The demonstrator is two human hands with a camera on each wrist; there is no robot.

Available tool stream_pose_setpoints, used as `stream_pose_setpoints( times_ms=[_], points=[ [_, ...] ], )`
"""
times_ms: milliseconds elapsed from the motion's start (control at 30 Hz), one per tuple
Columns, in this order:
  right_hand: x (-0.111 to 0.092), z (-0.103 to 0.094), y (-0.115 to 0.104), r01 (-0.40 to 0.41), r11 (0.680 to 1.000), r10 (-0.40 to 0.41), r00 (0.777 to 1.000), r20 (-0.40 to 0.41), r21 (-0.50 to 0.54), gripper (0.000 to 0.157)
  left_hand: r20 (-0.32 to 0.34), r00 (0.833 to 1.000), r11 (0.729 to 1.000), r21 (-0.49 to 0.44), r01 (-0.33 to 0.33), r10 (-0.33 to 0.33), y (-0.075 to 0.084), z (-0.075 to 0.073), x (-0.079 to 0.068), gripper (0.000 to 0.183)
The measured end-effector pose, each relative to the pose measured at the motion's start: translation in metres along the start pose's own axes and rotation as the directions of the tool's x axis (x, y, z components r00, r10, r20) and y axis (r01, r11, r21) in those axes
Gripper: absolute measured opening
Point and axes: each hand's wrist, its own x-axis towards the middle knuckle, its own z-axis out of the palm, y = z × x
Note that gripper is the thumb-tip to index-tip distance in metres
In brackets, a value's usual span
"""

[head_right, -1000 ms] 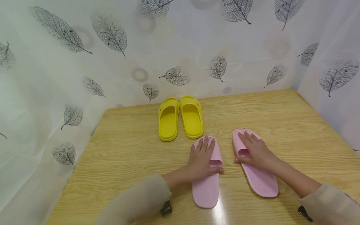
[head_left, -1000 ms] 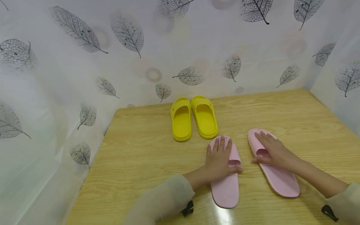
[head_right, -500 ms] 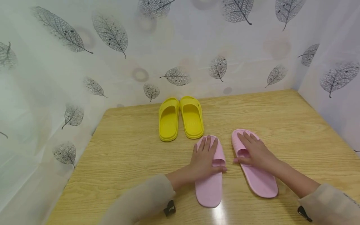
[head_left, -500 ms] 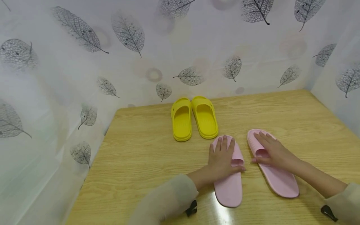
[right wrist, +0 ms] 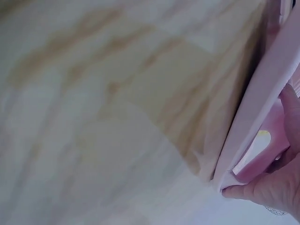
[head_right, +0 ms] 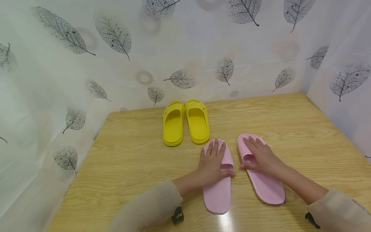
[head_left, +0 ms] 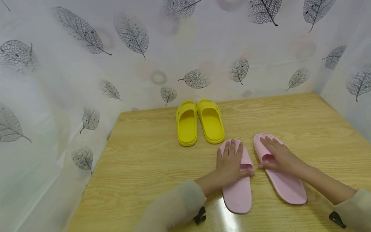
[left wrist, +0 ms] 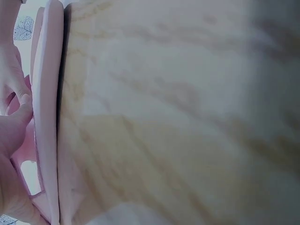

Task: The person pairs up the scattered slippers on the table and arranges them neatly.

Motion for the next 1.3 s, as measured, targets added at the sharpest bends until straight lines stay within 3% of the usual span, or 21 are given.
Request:
stream_pose_setpoints(
  times_ms=[433, 1300],
  points=[
    [0.002, -0.01, 0.005, -0.005, 0.996, -0.011, 0.986, 0.169, 0.093, 0.104, -0.008, 1.0, 1.0, 0.019, 0.012, -0.011, 0.004, 0.001, 0.003, 0.101],
    [0.002, -0.004, 0.002, 0.106, 0.99, -0.113, 0.991, 0.07, 0.097, 0.094, 0.014, 0.999, 0.999, 0.03, 0.03, -0.031, 0.01, 0.001, 0.01, 0.095]
  ],
)
